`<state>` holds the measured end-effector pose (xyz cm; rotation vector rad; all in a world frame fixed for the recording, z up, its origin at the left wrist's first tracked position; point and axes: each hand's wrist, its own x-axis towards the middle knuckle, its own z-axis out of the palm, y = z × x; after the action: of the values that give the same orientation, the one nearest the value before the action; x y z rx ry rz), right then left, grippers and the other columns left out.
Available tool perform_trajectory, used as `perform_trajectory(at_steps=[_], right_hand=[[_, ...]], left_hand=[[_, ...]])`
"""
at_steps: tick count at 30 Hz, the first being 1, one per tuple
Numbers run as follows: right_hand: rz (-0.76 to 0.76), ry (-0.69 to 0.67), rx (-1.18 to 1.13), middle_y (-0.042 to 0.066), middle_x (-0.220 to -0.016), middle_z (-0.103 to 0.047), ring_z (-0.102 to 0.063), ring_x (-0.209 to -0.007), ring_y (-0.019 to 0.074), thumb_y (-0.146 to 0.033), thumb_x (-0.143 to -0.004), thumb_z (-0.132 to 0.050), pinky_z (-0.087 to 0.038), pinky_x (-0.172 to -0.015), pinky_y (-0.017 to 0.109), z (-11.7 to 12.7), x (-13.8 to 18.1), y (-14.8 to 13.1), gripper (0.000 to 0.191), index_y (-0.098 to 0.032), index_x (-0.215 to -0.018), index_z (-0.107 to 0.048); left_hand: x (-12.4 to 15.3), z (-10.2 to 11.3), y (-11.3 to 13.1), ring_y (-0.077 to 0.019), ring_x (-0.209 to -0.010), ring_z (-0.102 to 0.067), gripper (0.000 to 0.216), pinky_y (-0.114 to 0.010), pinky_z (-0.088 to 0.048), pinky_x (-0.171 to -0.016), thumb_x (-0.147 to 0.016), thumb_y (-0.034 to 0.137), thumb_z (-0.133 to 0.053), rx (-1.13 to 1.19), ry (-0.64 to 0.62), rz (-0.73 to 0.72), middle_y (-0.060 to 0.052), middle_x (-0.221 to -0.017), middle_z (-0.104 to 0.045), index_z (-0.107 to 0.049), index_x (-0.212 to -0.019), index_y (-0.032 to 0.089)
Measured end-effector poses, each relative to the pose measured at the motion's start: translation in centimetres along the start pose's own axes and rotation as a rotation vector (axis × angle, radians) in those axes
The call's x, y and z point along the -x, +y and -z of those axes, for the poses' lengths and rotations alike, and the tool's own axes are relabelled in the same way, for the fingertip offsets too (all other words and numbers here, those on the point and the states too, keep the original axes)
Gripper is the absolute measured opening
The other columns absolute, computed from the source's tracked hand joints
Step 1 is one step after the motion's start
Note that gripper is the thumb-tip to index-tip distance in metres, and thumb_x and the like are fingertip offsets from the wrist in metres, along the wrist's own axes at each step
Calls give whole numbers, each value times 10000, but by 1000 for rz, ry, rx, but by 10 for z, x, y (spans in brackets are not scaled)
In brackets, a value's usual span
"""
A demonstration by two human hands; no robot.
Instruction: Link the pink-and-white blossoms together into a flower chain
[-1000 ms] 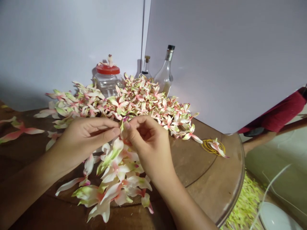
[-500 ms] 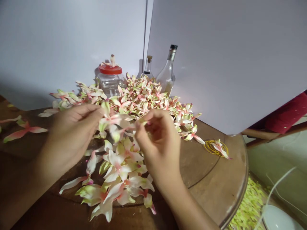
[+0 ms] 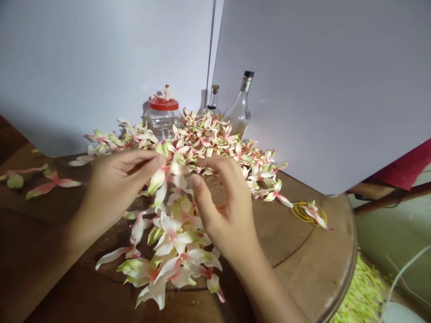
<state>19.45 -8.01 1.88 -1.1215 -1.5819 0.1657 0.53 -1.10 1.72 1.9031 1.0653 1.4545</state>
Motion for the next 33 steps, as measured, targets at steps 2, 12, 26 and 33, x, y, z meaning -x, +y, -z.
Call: perform_trajectory(at_steps=[2, 12, 26, 33], right_hand=[[-10, -72, 40, 20, -1112, -679, -618, -1042, 180, -304, -968, -697, -476, -901, 337, -2, 0, 2, 161, -230, -1109, -673], [-92, -160, -14, 4, -916, -710, -631, -786, 139, -305, -991, -668, -477, -712, 300, -5, 3, 5, 92, -225, -1035, -673], [-196, -218, -195, -13, -850, -671, -596, -720, 128, -338, -972, -704, -433, -640, 280, -5, 5, 5, 127, -229, -922, -662], [-217, -216, -248, 3, -853, -694, -604, -734, 137, -329, -970, -705, -446, -652, 279, -5, 5, 6, 126, -219, -909, -697]], left_hand=[[4, -3, 3, -123, -775, -710, 109, -210, -537, -712, -922, 244, -705, -16, -108, -114, -6, -917, -801, -804, -954, 215], [6, -3, 4, -152, -947, -755, 193, -204, -578, -825, -974, 255, -643, -25, -97, -66, -31, -1070, -807, -785, -1101, 227], [11, -8, 10, -155, -881, -787, 292, -180, -632, -797, -868, 236, -787, 321, -240, 32, -18, -999, -818, -773, -1156, 282], [11, -11, 7, -177, -745, -774, 154, -217, -643, -705, -774, 257, -867, 356, -189, 49, -38, -847, -809, -813, -913, 218]])
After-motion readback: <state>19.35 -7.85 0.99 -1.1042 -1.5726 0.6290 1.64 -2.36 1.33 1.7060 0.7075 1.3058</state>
